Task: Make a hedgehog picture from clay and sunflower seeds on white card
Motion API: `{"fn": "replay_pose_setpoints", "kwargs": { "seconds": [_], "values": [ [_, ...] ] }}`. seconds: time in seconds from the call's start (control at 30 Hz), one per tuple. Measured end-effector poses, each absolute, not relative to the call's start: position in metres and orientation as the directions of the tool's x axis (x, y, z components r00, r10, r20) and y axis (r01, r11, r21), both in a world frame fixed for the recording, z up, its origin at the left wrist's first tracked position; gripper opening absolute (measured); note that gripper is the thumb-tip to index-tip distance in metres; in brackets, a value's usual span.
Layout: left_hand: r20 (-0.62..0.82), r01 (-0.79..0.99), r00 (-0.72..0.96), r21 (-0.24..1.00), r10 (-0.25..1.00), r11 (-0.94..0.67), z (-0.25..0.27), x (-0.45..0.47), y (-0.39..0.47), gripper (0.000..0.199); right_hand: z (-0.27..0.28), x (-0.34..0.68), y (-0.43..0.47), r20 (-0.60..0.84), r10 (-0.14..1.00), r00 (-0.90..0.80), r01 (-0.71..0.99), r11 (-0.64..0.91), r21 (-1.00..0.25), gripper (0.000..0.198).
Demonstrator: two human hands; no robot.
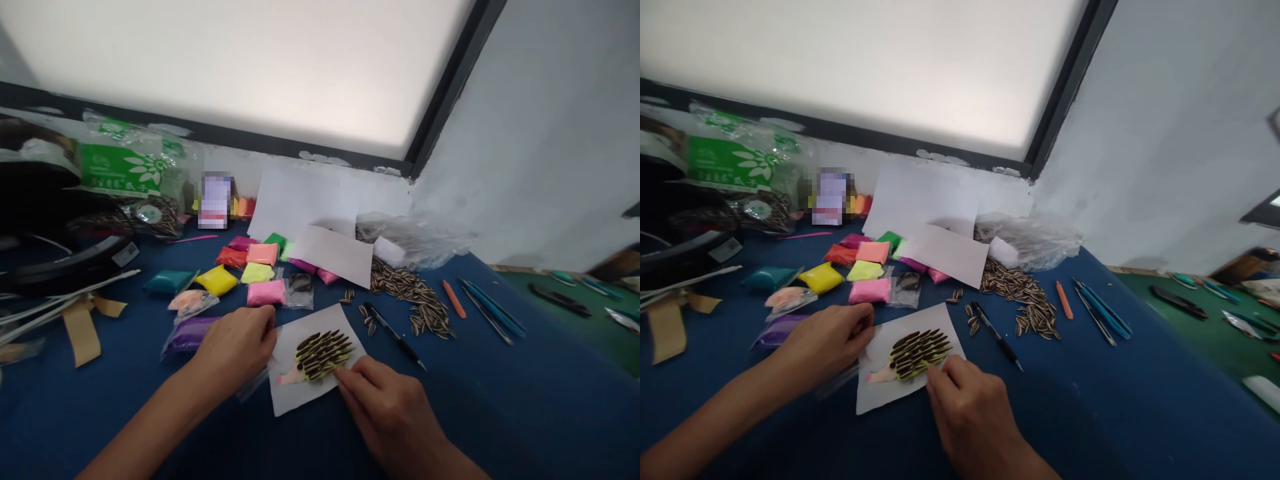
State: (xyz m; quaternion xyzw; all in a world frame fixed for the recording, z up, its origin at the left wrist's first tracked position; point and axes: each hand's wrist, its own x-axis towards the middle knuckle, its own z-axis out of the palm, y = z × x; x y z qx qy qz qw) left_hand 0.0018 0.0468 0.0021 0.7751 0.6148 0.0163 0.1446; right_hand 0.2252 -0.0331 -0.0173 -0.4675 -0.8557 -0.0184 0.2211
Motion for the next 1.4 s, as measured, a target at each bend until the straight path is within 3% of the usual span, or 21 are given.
{"fn": "replay_pose_setpoints", "kwargs": {
  "seconds": [0.13, 0.53, 0.87, 1.17, 1.4],
  "values": [
    [-0.156, 0.948, 0.24, 0.25, 0.958, -0.196, 0.0019, 0.0018, 0.0468, 0.015, -0.0114, 0.2274, -0.0353, 0.382, 0.81, -0.446, 0.819, 0.541, -0.192, 0.027],
    [-0.153, 0.947, 0.244, 0.249, 0.958, -0.201, 0.0008, 0.002, 0.0473, 0.016, -0.013, 0.2246, -0.0381, 0.335, 0.773, -0.539, 0.812, 0.582, -0.038, 0.023],
    [-0.143, 0.943, 0.25, 0.259, 0.957, -0.208, -0.0004, 0.0014, 0.0473, 0.014, -0.0126, 0.2284, -0.0405, 0.294, 0.799, -0.525, 0.822, 0.565, -0.068, 0.028],
    [-0.158, 0.949, 0.242, 0.244, 0.957, -0.199, 0.0024, 0.0025, 0.0465, 0.016, -0.0126, 0.2245, -0.0386, 0.282, 0.794, -0.538, 0.827, 0.563, -0.007, 0.021],
    [-0.136, 0.938, 0.259, 0.272, 0.956, -0.215, -0.0005, 0.0011, 0.0469, 0.017, -0.0094, 0.2306, -0.0387, 0.245, 0.826, -0.508, 0.828, 0.547, -0.123, 0.028]
  ]
}}
